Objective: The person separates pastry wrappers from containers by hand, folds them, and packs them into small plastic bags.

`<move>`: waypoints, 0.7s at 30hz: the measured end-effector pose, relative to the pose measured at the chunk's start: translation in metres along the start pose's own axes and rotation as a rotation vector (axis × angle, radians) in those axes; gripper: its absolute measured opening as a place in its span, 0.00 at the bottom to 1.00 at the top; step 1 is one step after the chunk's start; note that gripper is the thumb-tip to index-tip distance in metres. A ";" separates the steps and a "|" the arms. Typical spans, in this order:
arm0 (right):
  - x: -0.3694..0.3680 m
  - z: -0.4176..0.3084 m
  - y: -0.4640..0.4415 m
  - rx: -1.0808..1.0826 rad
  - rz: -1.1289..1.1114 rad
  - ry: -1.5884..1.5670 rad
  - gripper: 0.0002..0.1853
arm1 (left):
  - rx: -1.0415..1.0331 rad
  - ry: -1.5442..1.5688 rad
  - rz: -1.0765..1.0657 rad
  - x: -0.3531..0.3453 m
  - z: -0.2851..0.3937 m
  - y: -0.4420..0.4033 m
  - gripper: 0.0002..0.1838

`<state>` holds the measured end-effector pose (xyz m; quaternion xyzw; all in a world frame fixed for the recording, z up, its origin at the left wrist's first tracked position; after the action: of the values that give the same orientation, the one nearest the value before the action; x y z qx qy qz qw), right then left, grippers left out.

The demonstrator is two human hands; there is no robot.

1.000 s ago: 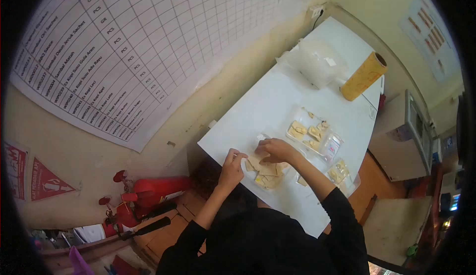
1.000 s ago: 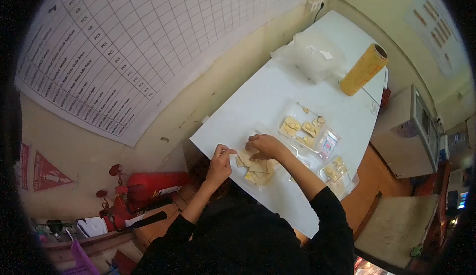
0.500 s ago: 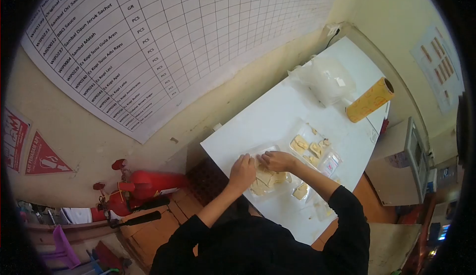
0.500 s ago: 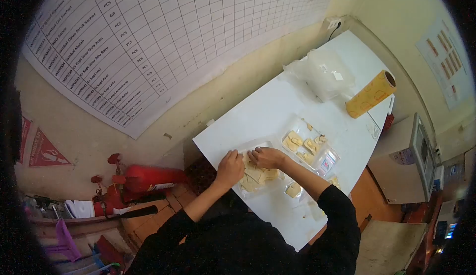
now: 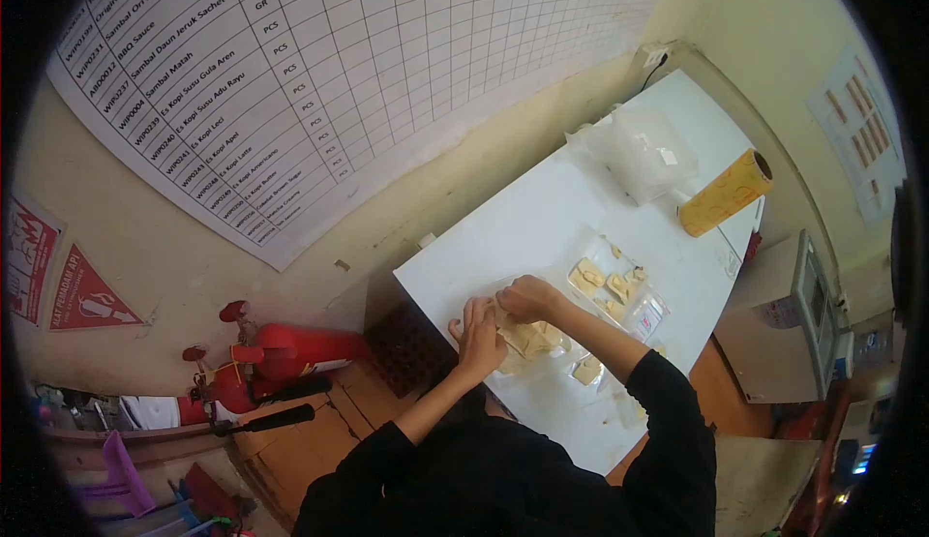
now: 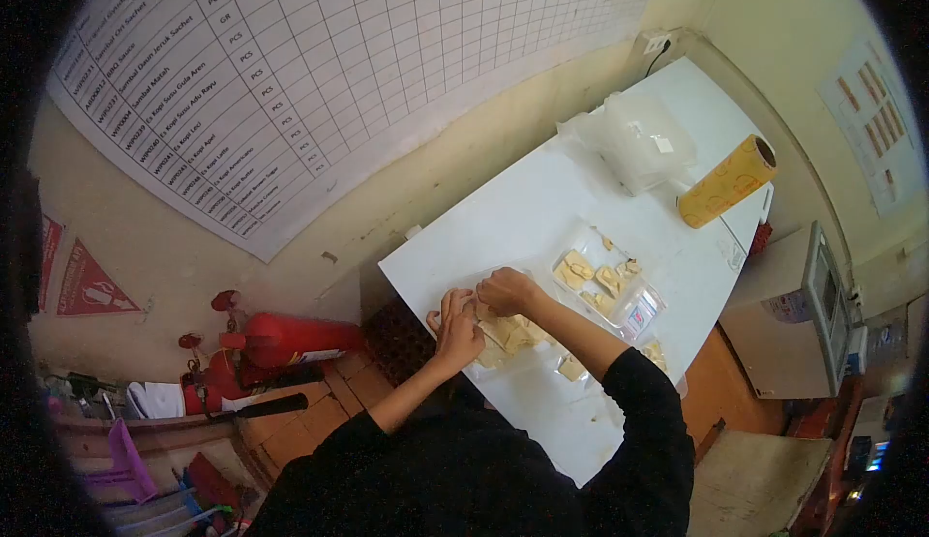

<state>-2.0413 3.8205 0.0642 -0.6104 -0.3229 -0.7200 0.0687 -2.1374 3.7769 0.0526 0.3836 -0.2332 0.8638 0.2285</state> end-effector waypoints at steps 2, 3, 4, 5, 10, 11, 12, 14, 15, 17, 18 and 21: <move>-0.006 0.005 -0.001 -0.067 0.027 -0.002 0.12 | 0.015 0.013 -0.006 -0.004 -0.003 0.000 0.28; -0.009 0.006 0.000 -0.066 0.024 -0.001 0.12 | 0.028 0.026 -0.011 -0.003 -0.003 -0.001 0.29; -0.009 0.007 0.002 -0.055 0.086 -0.016 0.12 | 0.030 0.029 -0.011 -0.002 -0.003 -0.002 0.29; -0.009 0.007 0.004 -0.043 0.148 -0.030 0.12 | 0.034 0.057 -0.010 -0.001 -0.003 -0.003 0.29; -0.011 0.011 0.007 -0.001 0.180 -0.065 0.13 | 0.046 0.067 0.026 -0.003 -0.006 -0.003 0.31; -0.012 0.011 0.008 0.028 0.211 -0.056 0.14 | 0.066 0.060 0.014 -0.006 -0.008 -0.003 0.28; -0.013 0.013 0.008 0.030 0.211 -0.053 0.14 | 0.087 0.054 0.003 -0.007 -0.009 -0.003 0.26; -0.014 0.014 0.010 0.046 0.227 -0.076 0.14 | 0.103 0.056 0.003 -0.008 -0.010 -0.004 0.26; -0.015 0.015 0.010 0.049 0.229 -0.075 0.14 | 0.117 0.059 0.000 -0.006 -0.009 -0.005 0.26; -0.015 0.019 0.010 0.035 0.227 -0.115 0.15 | 0.133 0.092 0.006 -0.003 -0.007 -0.007 0.26; -0.014 0.019 0.011 0.035 0.228 -0.112 0.15 | 0.148 0.127 0.011 -0.002 -0.006 -0.007 0.27; -0.014 0.022 0.014 0.055 0.237 -0.113 0.16 | 0.154 0.138 0.041 -0.003 -0.006 -0.008 0.26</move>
<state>-2.0131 3.8178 0.0577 -0.6819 -0.2714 -0.6621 0.1518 -2.1340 3.7863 0.0485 0.3348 -0.1578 0.9080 0.1962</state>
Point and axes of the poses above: each hand's wrist, its own y-axis away from the middle knuckle, its own x-axis out of the back of the hand, z = x × y, the point moved 6 cm from there along -y, towards the middle knuckle, and after that the axes turned 13 degrees about -x, right-handed, at the moved point
